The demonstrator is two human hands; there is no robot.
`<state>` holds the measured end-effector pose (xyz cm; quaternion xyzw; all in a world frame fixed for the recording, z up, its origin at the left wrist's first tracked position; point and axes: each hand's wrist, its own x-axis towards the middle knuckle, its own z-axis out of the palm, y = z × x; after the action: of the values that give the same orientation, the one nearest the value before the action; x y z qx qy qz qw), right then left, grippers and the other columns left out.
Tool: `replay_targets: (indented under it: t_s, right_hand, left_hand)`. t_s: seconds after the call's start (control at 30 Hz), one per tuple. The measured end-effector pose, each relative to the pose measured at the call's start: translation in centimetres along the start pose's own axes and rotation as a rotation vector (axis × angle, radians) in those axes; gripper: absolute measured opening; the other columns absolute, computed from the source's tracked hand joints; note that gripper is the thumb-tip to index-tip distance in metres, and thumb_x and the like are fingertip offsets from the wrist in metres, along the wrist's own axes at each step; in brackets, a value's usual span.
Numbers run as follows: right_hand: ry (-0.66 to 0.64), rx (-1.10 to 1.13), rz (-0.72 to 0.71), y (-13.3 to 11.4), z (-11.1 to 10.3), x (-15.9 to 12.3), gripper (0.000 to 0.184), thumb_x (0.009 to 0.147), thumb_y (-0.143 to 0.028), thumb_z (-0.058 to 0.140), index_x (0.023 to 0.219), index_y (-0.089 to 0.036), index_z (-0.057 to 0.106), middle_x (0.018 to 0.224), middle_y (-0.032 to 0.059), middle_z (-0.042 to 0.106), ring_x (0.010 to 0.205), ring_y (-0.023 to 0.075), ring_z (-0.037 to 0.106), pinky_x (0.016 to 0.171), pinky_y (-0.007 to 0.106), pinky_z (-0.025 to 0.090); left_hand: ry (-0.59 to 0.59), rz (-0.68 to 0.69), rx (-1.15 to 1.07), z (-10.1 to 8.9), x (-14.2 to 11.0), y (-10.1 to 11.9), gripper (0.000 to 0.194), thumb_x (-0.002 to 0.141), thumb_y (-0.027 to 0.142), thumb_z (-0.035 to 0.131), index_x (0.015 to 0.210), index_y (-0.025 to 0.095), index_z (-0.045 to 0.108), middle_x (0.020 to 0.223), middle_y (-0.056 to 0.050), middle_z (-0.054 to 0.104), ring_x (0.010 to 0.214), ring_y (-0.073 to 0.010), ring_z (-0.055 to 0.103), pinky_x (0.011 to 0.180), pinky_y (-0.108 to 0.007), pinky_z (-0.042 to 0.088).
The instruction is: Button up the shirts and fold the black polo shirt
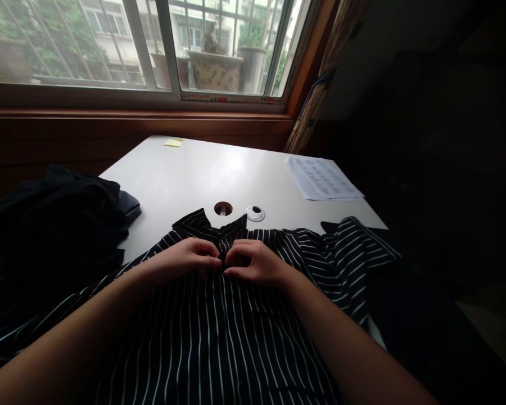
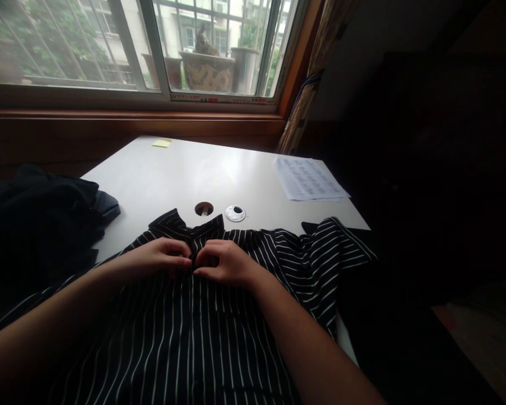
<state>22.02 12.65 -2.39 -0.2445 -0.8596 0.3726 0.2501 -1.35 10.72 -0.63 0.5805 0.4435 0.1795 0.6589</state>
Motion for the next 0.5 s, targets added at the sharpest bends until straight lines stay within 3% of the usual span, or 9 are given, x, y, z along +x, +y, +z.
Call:
replay_targets:
  t_s: [0.27, 0.5]
  right_hand:
    - [0.078, -0.124, -0.031, 0.03, 0.7, 0.13, 0.007, 0.082, -0.021, 0.071, 0.086, -0.018, 0.066, 0.079, -0.0004, 0.059, 0.068, 0.0114, 0.057, 0.063, 0.024, 0.048]
    - [0.068, -0.193, -0.036, -0.18, 0.59, 0.05, 0.009, 0.083, -0.018, 0.068, 0.091, -0.019, 0.063, 0.084, 0.0004, 0.059, 0.071, 0.012, 0.057, 0.066, 0.025, 0.049]
  left_hand:
    - [0.059, 0.007, -0.092, -0.06, 0.14, -0.66, 0.027, 0.077, 0.038, 0.075, 0.089, 0.015, 0.068, 0.084, -0.002, 0.067, 0.079, -0.0158, 0.064, 0.077, -0.029, 0.05]
    - [0.107, 0.006, -0.063, 0.04, 0.19, -0.69, 0.027, 0.075, 0.037, 0.076, 0.087, 0.014, 0.069, 0.084, -0.004, 0.068, 0.079, -0.0177, 0.065, 0.077, -0.031, 0.05]
